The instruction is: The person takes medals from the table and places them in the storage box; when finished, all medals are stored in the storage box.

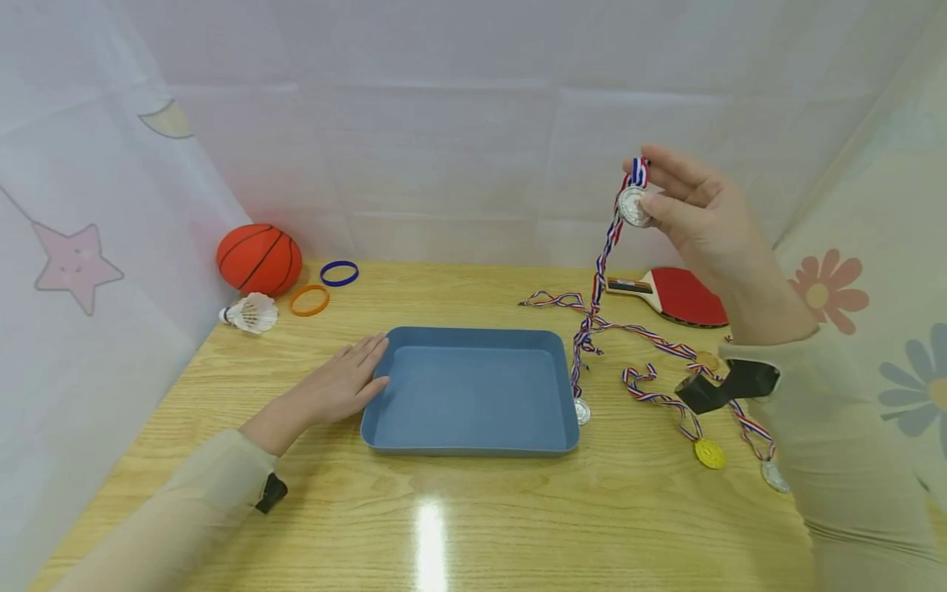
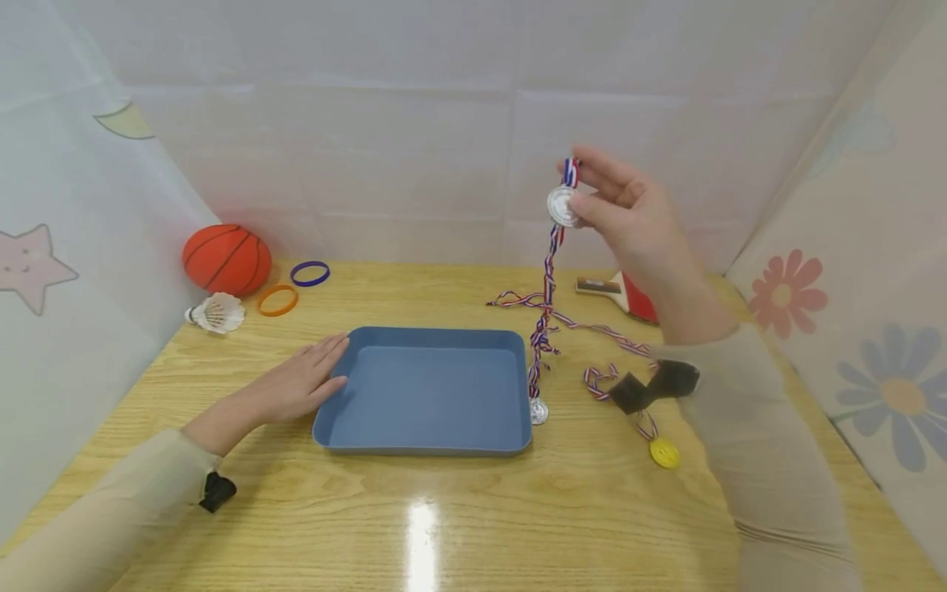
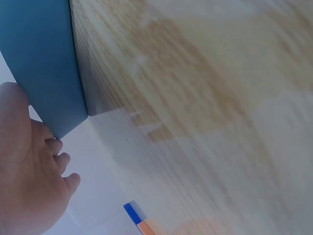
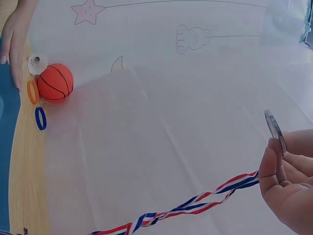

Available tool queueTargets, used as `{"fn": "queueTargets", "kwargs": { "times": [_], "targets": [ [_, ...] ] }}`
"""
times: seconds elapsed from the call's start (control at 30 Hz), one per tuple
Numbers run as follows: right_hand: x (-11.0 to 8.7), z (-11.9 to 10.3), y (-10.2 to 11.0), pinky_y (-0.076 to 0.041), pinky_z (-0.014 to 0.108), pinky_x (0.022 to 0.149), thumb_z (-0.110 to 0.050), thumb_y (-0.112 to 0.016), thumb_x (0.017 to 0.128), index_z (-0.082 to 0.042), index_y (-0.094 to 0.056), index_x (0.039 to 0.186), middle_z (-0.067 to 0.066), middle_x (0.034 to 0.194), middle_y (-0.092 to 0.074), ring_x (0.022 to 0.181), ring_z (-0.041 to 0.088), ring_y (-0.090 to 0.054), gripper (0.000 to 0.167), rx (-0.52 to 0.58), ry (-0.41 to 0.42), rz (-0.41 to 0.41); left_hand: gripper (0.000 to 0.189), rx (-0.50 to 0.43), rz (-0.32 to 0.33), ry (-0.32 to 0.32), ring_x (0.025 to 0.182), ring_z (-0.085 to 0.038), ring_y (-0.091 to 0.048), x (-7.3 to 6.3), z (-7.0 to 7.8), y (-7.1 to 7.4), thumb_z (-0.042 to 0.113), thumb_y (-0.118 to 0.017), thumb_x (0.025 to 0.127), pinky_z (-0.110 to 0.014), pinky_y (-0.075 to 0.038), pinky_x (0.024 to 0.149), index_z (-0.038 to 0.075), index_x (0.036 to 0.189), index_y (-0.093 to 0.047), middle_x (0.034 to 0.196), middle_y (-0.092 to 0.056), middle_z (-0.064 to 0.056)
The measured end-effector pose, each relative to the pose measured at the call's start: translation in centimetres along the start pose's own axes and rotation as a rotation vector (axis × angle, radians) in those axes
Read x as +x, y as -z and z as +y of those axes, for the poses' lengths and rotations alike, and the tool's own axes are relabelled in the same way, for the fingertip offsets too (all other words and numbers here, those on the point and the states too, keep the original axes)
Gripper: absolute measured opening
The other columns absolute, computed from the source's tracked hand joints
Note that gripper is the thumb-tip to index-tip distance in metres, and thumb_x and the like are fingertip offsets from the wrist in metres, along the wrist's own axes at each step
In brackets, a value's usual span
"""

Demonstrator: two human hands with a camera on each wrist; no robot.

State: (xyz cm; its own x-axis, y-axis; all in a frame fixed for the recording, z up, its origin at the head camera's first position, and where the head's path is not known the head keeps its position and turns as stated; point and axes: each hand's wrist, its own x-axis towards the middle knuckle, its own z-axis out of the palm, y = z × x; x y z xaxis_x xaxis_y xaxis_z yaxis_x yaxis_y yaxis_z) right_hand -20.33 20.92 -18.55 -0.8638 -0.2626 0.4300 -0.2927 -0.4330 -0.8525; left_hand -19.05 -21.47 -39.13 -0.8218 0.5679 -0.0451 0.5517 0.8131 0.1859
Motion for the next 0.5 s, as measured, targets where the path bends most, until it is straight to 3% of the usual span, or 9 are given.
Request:
{"fn": "queueTargets", "kwargs": {
  "times": [0.23,0.5],
  "targets": [
    [0.0,-0.5,0.4,-0.05,0.025,0.076,0.019,-0.054,0.082,0.0,-0.041,0.137,0.02,0.132,-0.045,0.108,0.027,-0.052,0.059,0.084,-0.011,0.054,0.064,0.003,0.003,-0.002,0.136,-0.037,-0.012,-0.1,-0.1,0.0,0.034,-0.037,0.099,-0.051,-0.013,0.107,-0.007,0.143,-0.016,0.149,-0.014,-0.021],
    [-0.1,0.0,1.5,-0.05,0.025,0.066,0.022,-0.045,0.084,-0.008,-0.021,0.147,0.012,0.146,-0.024,0.078,0.021,-0.055,0.074,0.086,-0.049,-0.011,0.064,0.0,0.001,-0.001,0.136,-0.037,-0.012,0.0,0.0,0.1,0.033,-0.038,0.099,-0.052,-0.013,0.107,-0.008,0.143,-0.016,0.149,-0.014,-0.022]
  ]
}}
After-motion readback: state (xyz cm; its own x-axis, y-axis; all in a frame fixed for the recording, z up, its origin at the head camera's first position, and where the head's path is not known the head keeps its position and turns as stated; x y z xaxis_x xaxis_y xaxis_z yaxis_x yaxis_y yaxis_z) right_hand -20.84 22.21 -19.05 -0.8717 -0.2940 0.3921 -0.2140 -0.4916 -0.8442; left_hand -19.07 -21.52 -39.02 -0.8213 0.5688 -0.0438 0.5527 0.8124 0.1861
